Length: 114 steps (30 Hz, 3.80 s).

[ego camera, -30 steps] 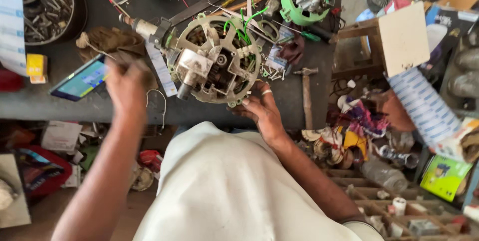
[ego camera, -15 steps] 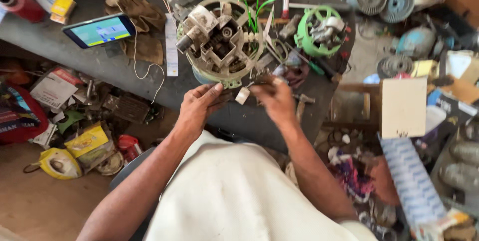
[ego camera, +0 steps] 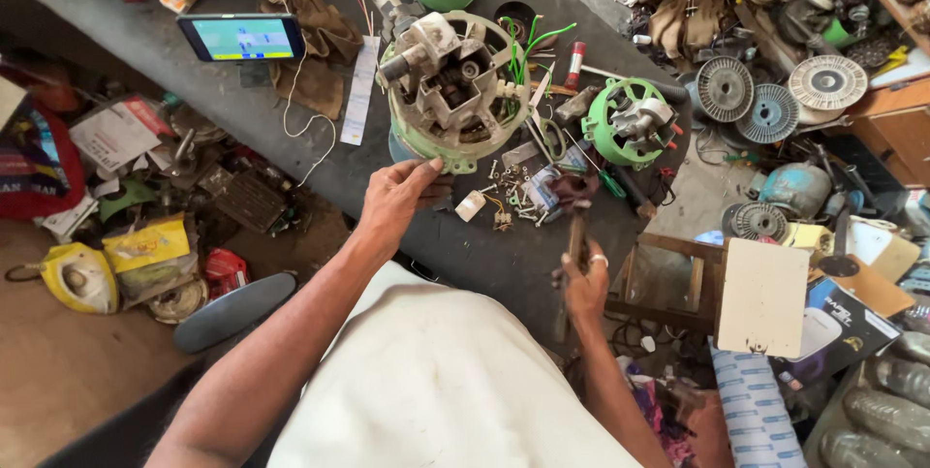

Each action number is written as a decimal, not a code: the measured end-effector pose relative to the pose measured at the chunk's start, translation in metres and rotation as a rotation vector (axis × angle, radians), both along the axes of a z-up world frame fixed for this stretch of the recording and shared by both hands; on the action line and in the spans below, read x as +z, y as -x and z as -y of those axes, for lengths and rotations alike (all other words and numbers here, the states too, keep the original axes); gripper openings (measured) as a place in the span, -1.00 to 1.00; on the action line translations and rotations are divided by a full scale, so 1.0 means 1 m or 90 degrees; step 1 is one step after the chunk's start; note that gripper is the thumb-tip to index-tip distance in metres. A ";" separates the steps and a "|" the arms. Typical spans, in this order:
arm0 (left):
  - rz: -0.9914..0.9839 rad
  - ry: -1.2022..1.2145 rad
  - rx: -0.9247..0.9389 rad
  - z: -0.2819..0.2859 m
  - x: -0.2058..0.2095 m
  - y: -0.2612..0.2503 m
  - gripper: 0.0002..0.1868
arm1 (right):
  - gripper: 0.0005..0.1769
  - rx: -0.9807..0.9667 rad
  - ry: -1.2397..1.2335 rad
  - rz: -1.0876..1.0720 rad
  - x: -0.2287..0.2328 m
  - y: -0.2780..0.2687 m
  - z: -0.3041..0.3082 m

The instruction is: The person works on a disassembled electrical motor on a cluttered workbench. They use a hammer to tap the motor housing and a screwdriver to adjust internal components while handling wires and small parts.

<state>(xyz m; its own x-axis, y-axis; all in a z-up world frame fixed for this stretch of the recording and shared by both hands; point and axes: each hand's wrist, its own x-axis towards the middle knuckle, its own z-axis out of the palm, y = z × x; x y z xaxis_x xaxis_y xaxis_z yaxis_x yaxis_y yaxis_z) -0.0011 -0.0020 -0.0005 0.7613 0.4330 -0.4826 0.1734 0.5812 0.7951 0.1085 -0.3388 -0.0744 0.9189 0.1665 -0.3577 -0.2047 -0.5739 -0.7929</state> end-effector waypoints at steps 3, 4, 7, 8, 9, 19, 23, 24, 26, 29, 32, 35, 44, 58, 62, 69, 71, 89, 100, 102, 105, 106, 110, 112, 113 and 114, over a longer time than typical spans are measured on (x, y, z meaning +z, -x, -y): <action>0.008 -0.012 0.016 0.003 -0.002 -0.001 -0.56 | -0.34 0.175 -0.165 0.083 0.081 0.008 -0.041; 0.006 -0.016 0.020 0.005 -0.003 -0.002 -0.56 | -0.36 0.226 -0.147 0.130 0.105 0.011 -0.056; -0.003 -0.032 0.032 0.007 -0.003 -0.002 -0.56 | -0.39 0.360 -0.150 0.293 0.162 0.016 -0.095; -0.012 -0.036 0.034 0.007 -0.003 -0.002 -0.56 | -0.39 0.389 -0.190 0.358 0.175 0.017 -0.104; -0.020 -0.041 0.035 0.007 -0.002 -0.002 -0.56 | -0.40 0.416 -0.230 0.424 0.185 0.017 -0.113; 0.001 -0.053 0.066 0.015 0.004 0.000 -0.59 | -0.41 0.458 -0.203 0.452 0.180 0.007 -0.120; 0.002 -0.065 0.073 0.018 0.006 0.002 -0.60 | -0.41 0.353 -0.274 0.222 0.174 -0.004 -0.115; 0.016 -0.064 0.072 0.018 0.008 0.001 -0.61 | -0.41 0.298 -0.311 0.175 0.174 -0.009 -0.115; -0.002 -0.069 0.069 0.017 0.010 0.001 -0.61 | -0.40 0.259 -0.260 0.115 0.179 -0.028 -0.110; -0.015 -0.072 0.073 0.019 0.012 0.003 -0.62 | -0.41 0.218 -0.323 0.157 0.180 -0.038 -0.106; -0.012 -0.070 0.075 0.018 0.013 0.004 -0.62 | -0.42 0.259 -0.287 0.151 0.176 -0.042 -0.110; -0.021 -0.078 0.074 0.018 0.014 0.004 -0.61 | -0.43 0.275 -0.263 0.102 0.178 -0.047 -0.112; -0.039 -0.089 0.068 0.019 0.012 -0.001 -0.60 | -0.45 0.294 -0.210 0.238 0.210 -0.059 -0.119; 0.025 -0.067 0.033 0.017 0.012 0.009 -0.59 | -0.42 0.290 0.181 0.405 0.042 -0.063 -0.026; -0.029 -0.057 -0.012 0.012 0.016 0.010 -0.61 | -0.52 0.266 0.244 0.324 0.036 -0.076 -0.031; -0.037 0.010 -0.071 -0.002 0.028 0.008 -0.66 | -0.53 0.277 -0.187 0.124 0.162 -0.144 -0.173; -0.056 0.027 -0.083 -0.006 0.032 0.007 -0.67 | -0.51 0.390 -0.131 0.166 0.195 -0.149 -0.213; -0.051 -0.051 -0.120 -0.021 0.046 0.001 -0.68 | -0.89 0.331 -0.128 0.125 0.216 -0.140 -0.269; -0.076 -0.077 -0.096 -0.009 0.042 0.008 -0.66 | -0.90 0.404 0.037 0.158 0.224 -0.135 -0.279; -0.095 -0.061 -0.094 -0.006 0.038 0.006 -0.65 | -0.86 0.473 -0.056 0.212 0.218 -0.139 -0.274; -0.064 -0.099 -0.077 -0.003 0.032 0.007 -0.64 | -0.86 0.541 -0.210 0.133 0.208 -0.148 -0.265; -0.067 -0.101 -0.070 -0.001 0.030 0.008 -0.63 | -0.86 0.557 -0.263 0.079 0.204 -0.150 -0.263; -0.083 -0.155 -0.068 0.003 0.027 0.006 -0.62 | -0.87 0.319 -0.301 0.043 0.191 -0.150 -0.254; -0.062 -0.175 -0.056 0.002 0.025 0.007 -0.62 | -0.86 0.311 -0.313 0.089 0.184 -0.148 -0.245; -0.033 -0.166 -0.046 0.003 0.023 0.007 -0.62 | -0.82 0.308 -0.348 0.084 0.180 -0.146 -0.235; -0.005 -0.157 -0.037 0.004 0.022 0.010 -0.61 | -0.77 0.306 -0.382 0.080 0.175 -0.147 -0.224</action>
<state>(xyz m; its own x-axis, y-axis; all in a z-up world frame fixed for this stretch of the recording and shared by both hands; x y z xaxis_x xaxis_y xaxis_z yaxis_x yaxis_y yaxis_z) -0.0109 -0.0060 0.0212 0.7848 0.4943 -0.3738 0.2072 0.3592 0.9100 0.2557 -0.1145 0.1007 0.7246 0.6888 0.0214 0.0691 -0.0417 -0.9967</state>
